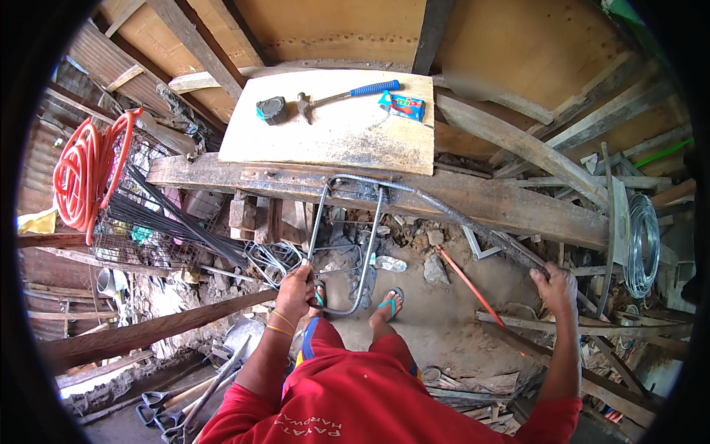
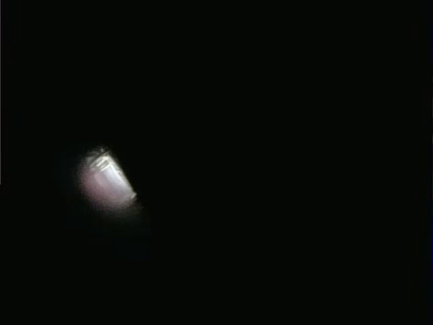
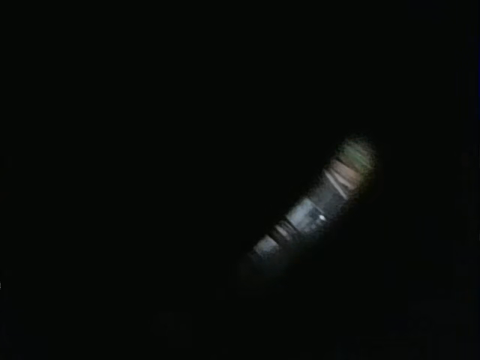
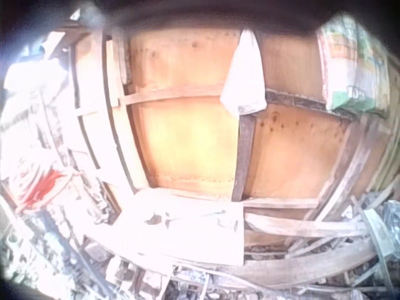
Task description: The person measures a concrete pillar with a tape measure, then bends several metal rods into U-shapes using a wooden beam as a lever. The bent rods are placed on the floor.
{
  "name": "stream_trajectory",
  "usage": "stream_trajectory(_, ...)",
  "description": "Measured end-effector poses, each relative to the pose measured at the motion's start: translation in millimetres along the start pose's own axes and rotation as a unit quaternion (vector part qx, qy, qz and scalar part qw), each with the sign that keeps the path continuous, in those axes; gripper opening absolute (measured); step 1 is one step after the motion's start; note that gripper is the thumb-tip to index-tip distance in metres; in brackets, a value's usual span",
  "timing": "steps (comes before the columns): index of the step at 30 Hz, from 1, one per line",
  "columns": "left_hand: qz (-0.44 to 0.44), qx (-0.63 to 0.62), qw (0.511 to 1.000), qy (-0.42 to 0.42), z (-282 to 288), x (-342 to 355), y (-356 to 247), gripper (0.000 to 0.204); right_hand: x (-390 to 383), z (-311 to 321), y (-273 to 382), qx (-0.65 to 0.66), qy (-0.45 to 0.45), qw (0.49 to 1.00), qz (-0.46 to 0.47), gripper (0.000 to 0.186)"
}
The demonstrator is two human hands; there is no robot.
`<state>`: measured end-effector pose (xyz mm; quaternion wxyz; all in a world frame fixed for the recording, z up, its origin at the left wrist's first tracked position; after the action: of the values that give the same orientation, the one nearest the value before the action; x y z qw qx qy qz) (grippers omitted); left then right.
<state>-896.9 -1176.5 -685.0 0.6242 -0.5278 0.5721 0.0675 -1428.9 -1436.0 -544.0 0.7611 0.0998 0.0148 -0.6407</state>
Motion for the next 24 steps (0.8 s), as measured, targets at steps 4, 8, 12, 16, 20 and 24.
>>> stream_trajectory(4, 0.011, 0.004, 1.0, 0.001, 4, 4, 3, 0.039, 14, -2, 2, -0.003, 0.002, 0.999, 0.032, 0.048)
stream_trajectory(8, 0.011, 0.006, 1.0, -0.002, 6, 6, 3, 0.04, 46, 2, 14, -0.061, 0.028, 0.996, 0.052, 0.052)
stream_trajectory(12, 0.0, 0.015, 1.0, 0.01, 3, 3, 0, 0.039, 90, 11, 34, -0.04, 0.049, 0.993, 0.102, 0.052)
stream_trajectory(16, -0.02, -0.019, 0.999, -0.022, 1, 0, -1, 0.036, 116, 13, 51, -0.038, 0.042, 0.99, 0.126, 0.054)
stream_trajectory(20, -0.011, -0.044, 0.998, -0.032, -1, -1, -1, 0.034, 118, 11, 56, -0.036, 0.056, 0.99, 0.12, 0.056)
stream_trajectory(24, -0.003, -0.04, 0.999, -0.023, -1, -2, -3, 0.035, 108, 7, 56, -0.018, 0.09, 0.991, 0.095, 0.054)
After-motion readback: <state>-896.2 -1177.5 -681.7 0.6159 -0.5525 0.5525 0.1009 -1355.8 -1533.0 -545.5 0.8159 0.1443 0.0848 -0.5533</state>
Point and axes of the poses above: each hand's wrist, its own x-axis towards the middle knuckle, its own z-axis out of the back of the hand, y = z × x, the point moved 2 cm from there along x, towards the middle knuckle, and after that the axes turned 5 degrees about -z, right-handed, at the moved point
